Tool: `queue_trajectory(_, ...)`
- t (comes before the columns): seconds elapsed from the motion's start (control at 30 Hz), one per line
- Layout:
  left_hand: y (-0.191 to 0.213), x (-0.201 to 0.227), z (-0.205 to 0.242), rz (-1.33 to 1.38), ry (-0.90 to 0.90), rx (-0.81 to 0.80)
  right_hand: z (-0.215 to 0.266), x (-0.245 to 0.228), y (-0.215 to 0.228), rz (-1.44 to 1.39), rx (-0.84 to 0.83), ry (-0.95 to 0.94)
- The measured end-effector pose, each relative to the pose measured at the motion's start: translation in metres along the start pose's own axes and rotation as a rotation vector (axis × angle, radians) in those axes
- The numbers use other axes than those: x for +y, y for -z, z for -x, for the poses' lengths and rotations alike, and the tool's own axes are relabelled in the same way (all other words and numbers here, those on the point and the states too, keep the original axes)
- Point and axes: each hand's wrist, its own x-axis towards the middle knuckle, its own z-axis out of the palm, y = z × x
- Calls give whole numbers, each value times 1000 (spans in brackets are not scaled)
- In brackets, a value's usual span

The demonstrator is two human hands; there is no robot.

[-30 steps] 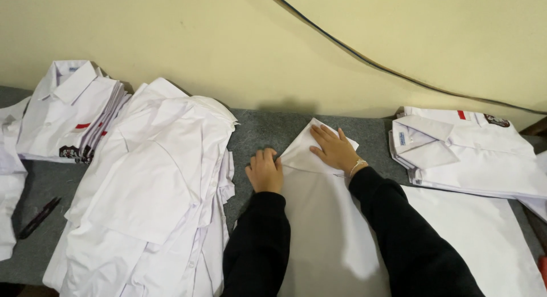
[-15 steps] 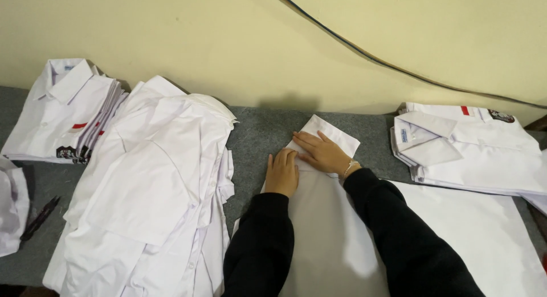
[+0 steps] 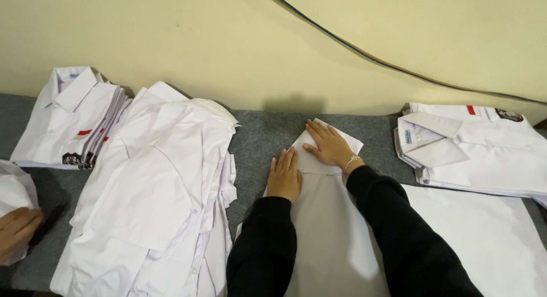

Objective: Folding a white uniform shirt on a flat work surface in a factory setting.

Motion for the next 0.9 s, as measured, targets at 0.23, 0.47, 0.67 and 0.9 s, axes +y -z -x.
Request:
queue_trajectory(0.23,-1,-2,-3,29,3,-18,-16,13,-11,27,17,-35)
queue_trajectory(0.47,6,0,-4,54,31,-95,-6,8,11,-158,50,-67)
queue_trajectory(0.67,17,7,-7,94,98,-171,41,11,40,-181,92,-96)
queue_trajectory(0.9,19,7,-2,97,90,-100,64,57,12,49,-56,-266)
